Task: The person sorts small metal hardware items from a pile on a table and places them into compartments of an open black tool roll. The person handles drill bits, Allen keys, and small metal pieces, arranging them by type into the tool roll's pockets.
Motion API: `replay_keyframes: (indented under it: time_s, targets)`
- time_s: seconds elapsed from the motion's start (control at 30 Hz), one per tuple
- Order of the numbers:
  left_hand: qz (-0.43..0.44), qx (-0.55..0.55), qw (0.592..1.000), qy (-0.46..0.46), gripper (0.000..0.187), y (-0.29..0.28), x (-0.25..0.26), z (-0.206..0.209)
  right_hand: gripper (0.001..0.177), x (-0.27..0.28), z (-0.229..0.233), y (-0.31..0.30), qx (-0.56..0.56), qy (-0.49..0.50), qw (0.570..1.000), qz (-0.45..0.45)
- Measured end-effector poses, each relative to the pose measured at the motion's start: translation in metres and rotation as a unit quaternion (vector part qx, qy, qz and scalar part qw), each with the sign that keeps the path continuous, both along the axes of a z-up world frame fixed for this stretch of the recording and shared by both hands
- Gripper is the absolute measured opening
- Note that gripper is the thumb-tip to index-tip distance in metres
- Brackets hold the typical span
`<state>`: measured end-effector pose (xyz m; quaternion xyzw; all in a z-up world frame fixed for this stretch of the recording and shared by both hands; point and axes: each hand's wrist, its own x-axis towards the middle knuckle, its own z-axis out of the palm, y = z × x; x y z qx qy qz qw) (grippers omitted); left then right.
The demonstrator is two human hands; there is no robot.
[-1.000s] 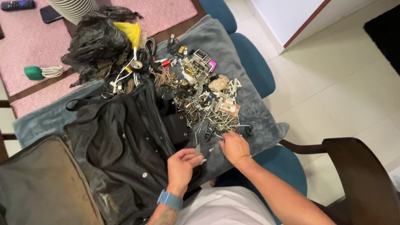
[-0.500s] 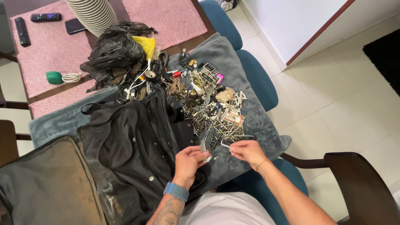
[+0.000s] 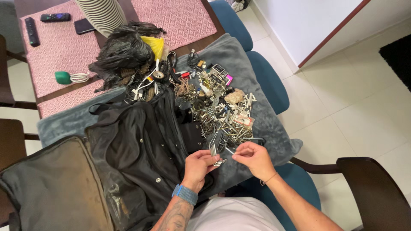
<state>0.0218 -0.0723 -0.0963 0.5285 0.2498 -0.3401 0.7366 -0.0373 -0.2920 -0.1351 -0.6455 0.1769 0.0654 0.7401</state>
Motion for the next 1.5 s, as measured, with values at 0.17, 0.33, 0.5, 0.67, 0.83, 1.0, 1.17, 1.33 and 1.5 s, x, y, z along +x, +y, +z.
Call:
replay_keyframes:
  time_s: [0.17,0.33,0.5,0.67,0.83,1.0,1.17,1.33,1.5]
  targets:
    - [0.001,-0.009,1.0,-0.003,0.025,0.002,0.0,0.008,0.017,0.001,0.002,0.007,-0.072,0.0,0.997,0.011]
    - [0.003,-0.01,1.0,0.013,0.025,0.004,-0.006,0.008,0.011,-0.002,-0.032,-0.006,-0.111,0.127,0.986,-0.016]
    - [0.012,0.0,0.999,0.036,0.025,0.004,-0.015,-0.004,0.011,-0.026,-0.069,0.005,-0.104,0.141,0.979,-0.104]
    - [-0.01,0.02,0.998,0.051,0.026,0.002,-0.018,-0.005,0.016,-0.042,-0.076,0.019,-0.175,0.126,0.976,-0.018]
    - [-0.023,0.034,0.998,0.056,0.028,-0.004,-0.02,-0.004,0.017,-0.06,-0.07,-0.023,-0.161,0.126,0.977,-0.065]
    - [-0.035,0.048,0.997,0.054,0.029,-0.014,-0.024,-0.002,0.015,-0.052,-0.047,-0.049,-0.291,0.104,0.948,-0.07]
    - [-0.029,0.048,0.997,0.047,0.028,-0.022,-0.033,-0.004,0.012,-0.032,-0.022,-0.034,-0.397,0.022,0.917,0.032]
    - [-0.018,0.059,0.997,0.046,0.028,-0.023,-0.04,-0.004,0.01,-0.019,-0.012,-0.035,-0.425,0.026,0.905,-0.005]
    - [-0.006,0.071,0.996,0.046,0.027,-0.025,-0.035,-0.004,0.013,-0.021,-0.01,-0.029,-0.491,-0.037,0.867,0.073]
